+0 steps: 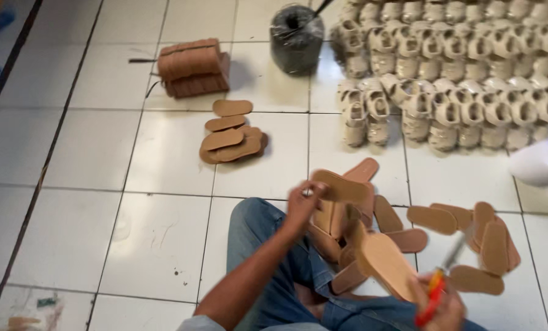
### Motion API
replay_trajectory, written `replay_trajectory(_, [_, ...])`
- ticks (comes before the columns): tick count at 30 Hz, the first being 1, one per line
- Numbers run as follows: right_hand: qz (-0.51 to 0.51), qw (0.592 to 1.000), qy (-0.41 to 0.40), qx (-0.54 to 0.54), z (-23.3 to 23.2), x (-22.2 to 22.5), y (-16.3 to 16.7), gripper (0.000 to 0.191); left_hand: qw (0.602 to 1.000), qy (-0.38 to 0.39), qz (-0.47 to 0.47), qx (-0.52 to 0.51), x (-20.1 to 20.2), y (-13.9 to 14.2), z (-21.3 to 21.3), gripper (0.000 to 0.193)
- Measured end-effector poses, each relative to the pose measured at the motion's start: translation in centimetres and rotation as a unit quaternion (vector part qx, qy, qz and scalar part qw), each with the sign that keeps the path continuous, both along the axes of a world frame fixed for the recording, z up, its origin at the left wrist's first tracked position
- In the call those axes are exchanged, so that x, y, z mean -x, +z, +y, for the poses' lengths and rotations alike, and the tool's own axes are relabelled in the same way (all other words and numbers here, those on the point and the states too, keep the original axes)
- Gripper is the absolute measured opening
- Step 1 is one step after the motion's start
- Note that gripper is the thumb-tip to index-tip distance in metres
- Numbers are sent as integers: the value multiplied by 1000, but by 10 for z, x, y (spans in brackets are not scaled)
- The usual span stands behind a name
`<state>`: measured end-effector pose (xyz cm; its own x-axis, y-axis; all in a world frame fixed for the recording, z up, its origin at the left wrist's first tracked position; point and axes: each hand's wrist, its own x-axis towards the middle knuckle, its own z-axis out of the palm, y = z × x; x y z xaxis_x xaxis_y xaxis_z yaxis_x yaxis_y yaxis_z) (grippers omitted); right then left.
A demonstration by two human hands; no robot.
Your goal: The person sits cross-legged on the tiled floor among piles of sandal insoles and uses scissors to trim excess material from the edge of each insole. They work one insole at a time, placing trimmed pieces onto a finished pile and picking up the next insole to continue trimming.
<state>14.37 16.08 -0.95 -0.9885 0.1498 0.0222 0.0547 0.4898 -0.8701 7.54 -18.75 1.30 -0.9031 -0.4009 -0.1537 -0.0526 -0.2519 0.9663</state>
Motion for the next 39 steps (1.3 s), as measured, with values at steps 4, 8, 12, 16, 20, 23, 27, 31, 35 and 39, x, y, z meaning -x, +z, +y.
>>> replay_trajectory(4, [-87,992,-55,66,22,33,-7,24,990,109,-86,31,15,-2,-127,25])
replay_trajectory(8, [-113,979,-64,154,-48,60,-9,23,982,181,-40,-41,38,9,-217,14])
replay_trajectory(12, [-101,963,-54,245,-57,37,23,23,974,200,65,-79,40,4,-267,13])
replay_trajectory(16, [-76,935,-3,346,-37,0,49,23,986,161,-43,8,27,-10,-276,21])
replay_trajectory(20, [-101,940,-60,320,-64,0,65,22,999,-4,-8,32,26,-3,-208,25])
replay_trajectory(23, [-75,942,-11,327,-85,9,91,23,968,-201,55,140,17,26,-113,40])
replay_trajectory(27, [-75,950,-6,304,-97,10,114,29,721,-242,416,499,-19,64,7,74])
replay_trajectory(31, [-78,936,-12,343,-85,2,116,42,837,-439,152,291,-26,79,39,28])
replay_trajectory(35, [-105,981,60,153,-55,3,125,30,794,-564,-7,228,-34,87,39,35])
replay_trajectory(39, [-109,981,113,117,-51,1,128,16,801,-570,-60,176,-32,84,38,40])
